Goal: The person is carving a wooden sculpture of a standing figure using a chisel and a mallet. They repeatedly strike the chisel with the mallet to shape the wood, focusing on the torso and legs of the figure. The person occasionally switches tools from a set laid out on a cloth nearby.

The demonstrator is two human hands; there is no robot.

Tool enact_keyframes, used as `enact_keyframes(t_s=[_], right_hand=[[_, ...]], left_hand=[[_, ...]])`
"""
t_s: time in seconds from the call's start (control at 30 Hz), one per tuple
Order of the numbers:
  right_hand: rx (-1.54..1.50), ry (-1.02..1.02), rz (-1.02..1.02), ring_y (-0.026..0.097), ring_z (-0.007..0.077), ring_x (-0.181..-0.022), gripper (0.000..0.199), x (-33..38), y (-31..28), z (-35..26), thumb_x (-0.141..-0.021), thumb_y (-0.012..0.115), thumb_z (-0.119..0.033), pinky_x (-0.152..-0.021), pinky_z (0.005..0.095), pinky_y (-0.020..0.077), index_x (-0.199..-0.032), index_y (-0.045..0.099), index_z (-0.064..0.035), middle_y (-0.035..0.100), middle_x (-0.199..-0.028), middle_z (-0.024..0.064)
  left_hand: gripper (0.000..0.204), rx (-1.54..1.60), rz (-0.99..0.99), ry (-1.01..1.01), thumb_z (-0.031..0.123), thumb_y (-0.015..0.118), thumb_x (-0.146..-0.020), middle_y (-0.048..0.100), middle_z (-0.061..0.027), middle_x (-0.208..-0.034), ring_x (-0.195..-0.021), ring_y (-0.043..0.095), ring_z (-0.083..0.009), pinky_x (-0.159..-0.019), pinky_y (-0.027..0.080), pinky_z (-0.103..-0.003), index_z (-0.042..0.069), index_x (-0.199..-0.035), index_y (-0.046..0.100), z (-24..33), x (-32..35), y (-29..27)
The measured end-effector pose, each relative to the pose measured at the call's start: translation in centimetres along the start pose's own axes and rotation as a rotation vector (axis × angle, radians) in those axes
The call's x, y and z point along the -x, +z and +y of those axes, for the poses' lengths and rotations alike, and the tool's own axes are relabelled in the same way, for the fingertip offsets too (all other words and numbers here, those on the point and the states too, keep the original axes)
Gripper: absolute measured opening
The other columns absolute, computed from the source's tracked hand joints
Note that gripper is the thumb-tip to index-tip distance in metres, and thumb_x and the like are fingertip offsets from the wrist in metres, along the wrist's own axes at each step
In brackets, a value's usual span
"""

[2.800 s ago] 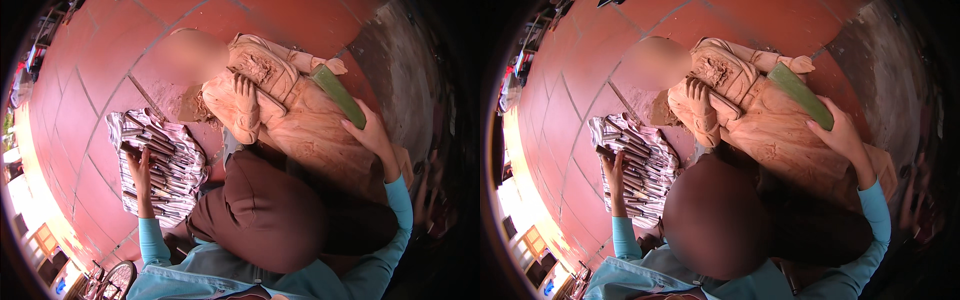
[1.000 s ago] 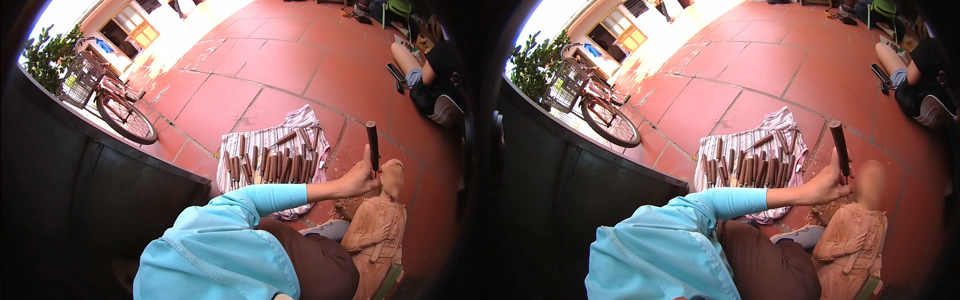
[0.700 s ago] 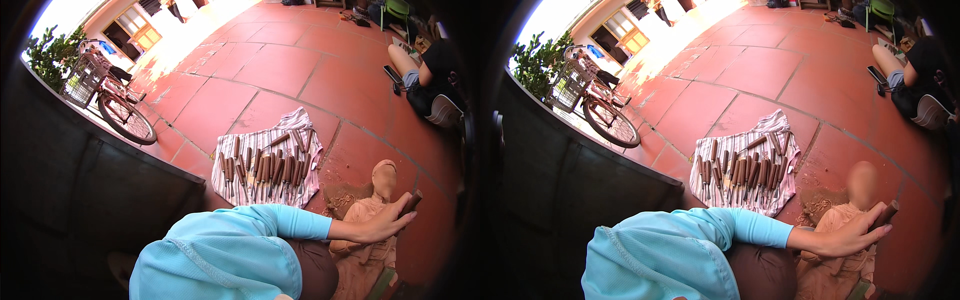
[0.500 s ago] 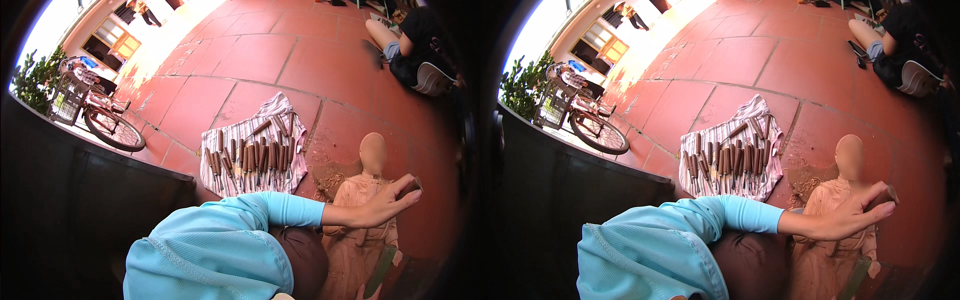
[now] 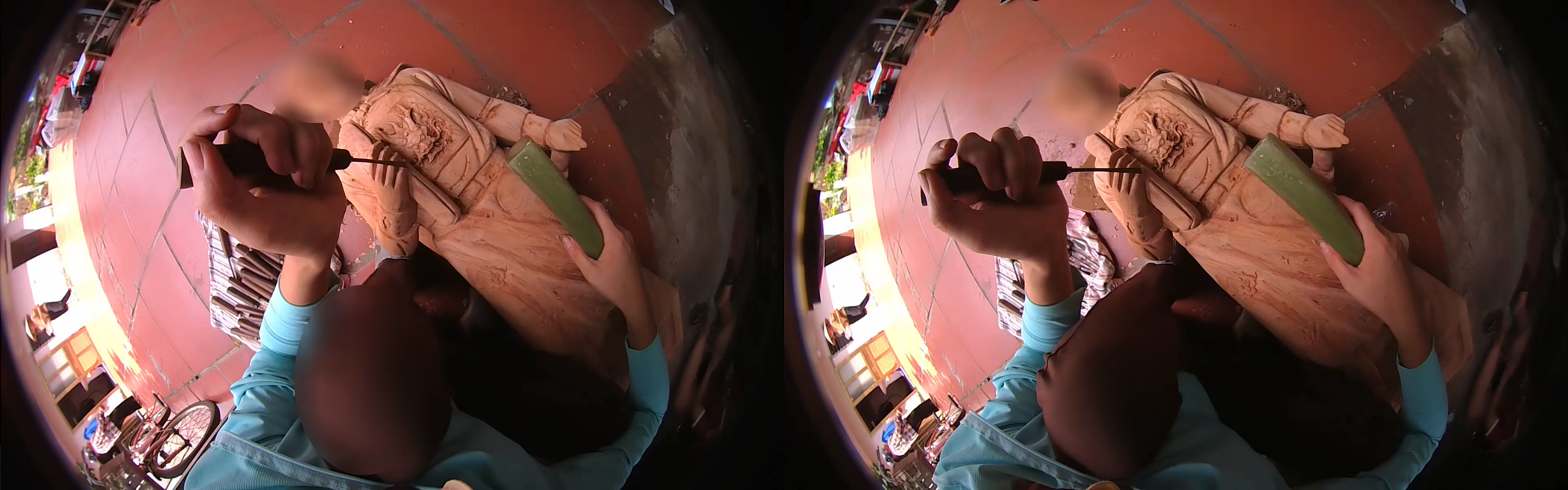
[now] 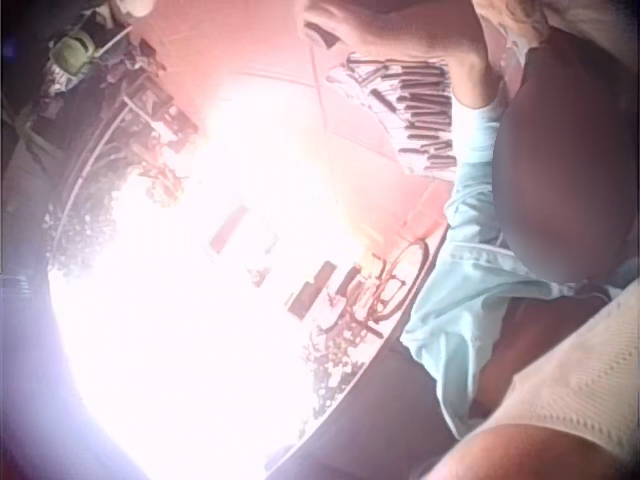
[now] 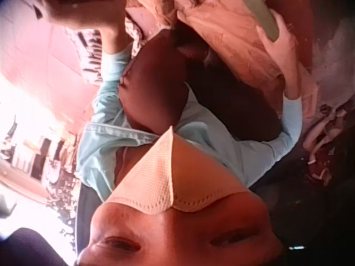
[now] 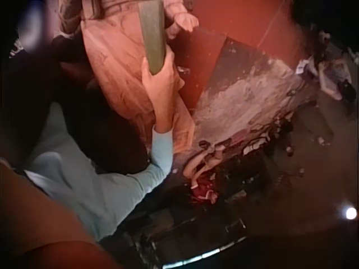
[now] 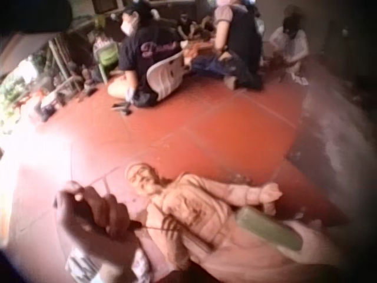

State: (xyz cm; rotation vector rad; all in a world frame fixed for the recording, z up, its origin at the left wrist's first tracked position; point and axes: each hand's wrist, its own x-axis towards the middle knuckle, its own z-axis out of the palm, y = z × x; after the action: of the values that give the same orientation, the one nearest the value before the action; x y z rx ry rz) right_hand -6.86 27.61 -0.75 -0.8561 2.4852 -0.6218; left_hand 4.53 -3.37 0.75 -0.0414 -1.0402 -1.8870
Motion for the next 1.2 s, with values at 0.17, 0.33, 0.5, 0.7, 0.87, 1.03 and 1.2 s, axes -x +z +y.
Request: enact_keyframes(t_s=[0.17,0.33,0.5,0.7,0.87,1.03,1.2], right_hand=[[-0.001,0.022,-0.017,0.065,0.0306,-0.09,0.045,0.1,0.5,-0.6,-0.081,0.067,-0.019,-0.078,0.0414,0.0436,-0.122,0.051,-0.012,0.067,-0.098,0.0107],[0.015,-0.008,-0.003,0.065,0.0306,-0.09,0.044,0.1,0.6,-0.7,-0.082,0.067,-0.019,-0.079,0.0407,0.0443,-0.122,0.051,-0.0117,0.067,-0.098,0.0109],[-0.006,-0.003,-0.011,0.065,0.0306,-0.091,0.044,-0.1,0.3,-0.8,-0.082,0.067,-0.02,-0.079,0.0415,0.0447,-0.122,0.051,-0.0109,0.067,-0.099,0.0112],[0.024,-0.017,-0.003,0.064,0.0329,-0.091,0.044,0.0,0.0,-0.6,-0.081,0.066,-0.018,-0.078,0.0418,0.0453,-0.122,0.051,-0.0101,0.066,-0.101,0.013],[-0.008,-0.088,0.009,0.064,0.0381,-0.092,0.043,-0.5,-0.8,-2.2,-0.078,0.068,-0.012,-0.076,0.0403,0.0505,-0.118,0.052,-0.0047,0.065,-0.093,0.0202],[-0.091,-0.038,0.042,0.064,0.0364,-0.087,0.047,0.4,-0.4,-1.8,-0.076,0.07,-0.02,-0.076,0.0442,0.048,-0.117,0.052,-0.0092,0.067,-0.09,0.0147],[0.03,0.028,-0.004,0.064,0.0369,-0.089,0.049,0.6,-0.8,-2.6,-0.075,0.07,-0.024,-0.077,0.0462,0.0482,-0.118,0.052,-0.0118,0.067,-0.092,0.0145]], left_hand=[[0.037,-0.091,-0.089,0.087,0.039,0.035,-0.095,0.029,-0.0011,-0.048,-0.039,0.024,-0.0118,-0.035,0.02,-0.025,0.01,-0.096,0.058,-0.8,1.0,0.4],[0.038,-0.075,-0.178,0.12,0.039,0.033,-0.095,0.028,-0.002,-0.046,-0.039,0.022,-0.0123,-0.035,0.021,-0.026,0.009,-0.098,0.056,-1.4,1.3,0.1],[0.038,-0.075,-0.167,0.116,0.039,0.032,-0.095,0.029,-0.0022,-0.047,-0.038,0.023,-0.0121,-0.036,0.02,-0.026,0.009,-0.099,0.055,-1.8,1.3,0.3],[0.036,-0.109,-0.129,0.106,0.04,0.032,-0.096,0.028,-0.0022,-0.048,-0.039,0.024,-0.0125,-0.036,0.022,-0.026,0.01,-0.097,0.053,-2.0,1.5,0.2],[0.029,-0.211,-0.104,0.096,0.043,0.038,-0.094,0.032,-0.0024,-0.049,-0.038,0.029,-0.0135,-0.036,0.025,-0.026,0.014,-0.093,0.042,-1.5,2.0,-0.3],[0.024,-0.192,-0.032,0.217,0.031,0.045,-0.093,0.032,-0.0022,-0.048,-0.036,0.023,-0.0106,-0.034,0.024,-0.027,0.008,-0.09,0.043,-2.4,2.3,1.0],[0.024,-0.27,-0.024,0.327,0.026,0.048,-0.092,0.035,-0.0024,-0.053,-0.039,0.027,-0.0084,-0.038,0.027,-0.025,0.002,-0.09,0.046,-3.1,3.1,1.0]])
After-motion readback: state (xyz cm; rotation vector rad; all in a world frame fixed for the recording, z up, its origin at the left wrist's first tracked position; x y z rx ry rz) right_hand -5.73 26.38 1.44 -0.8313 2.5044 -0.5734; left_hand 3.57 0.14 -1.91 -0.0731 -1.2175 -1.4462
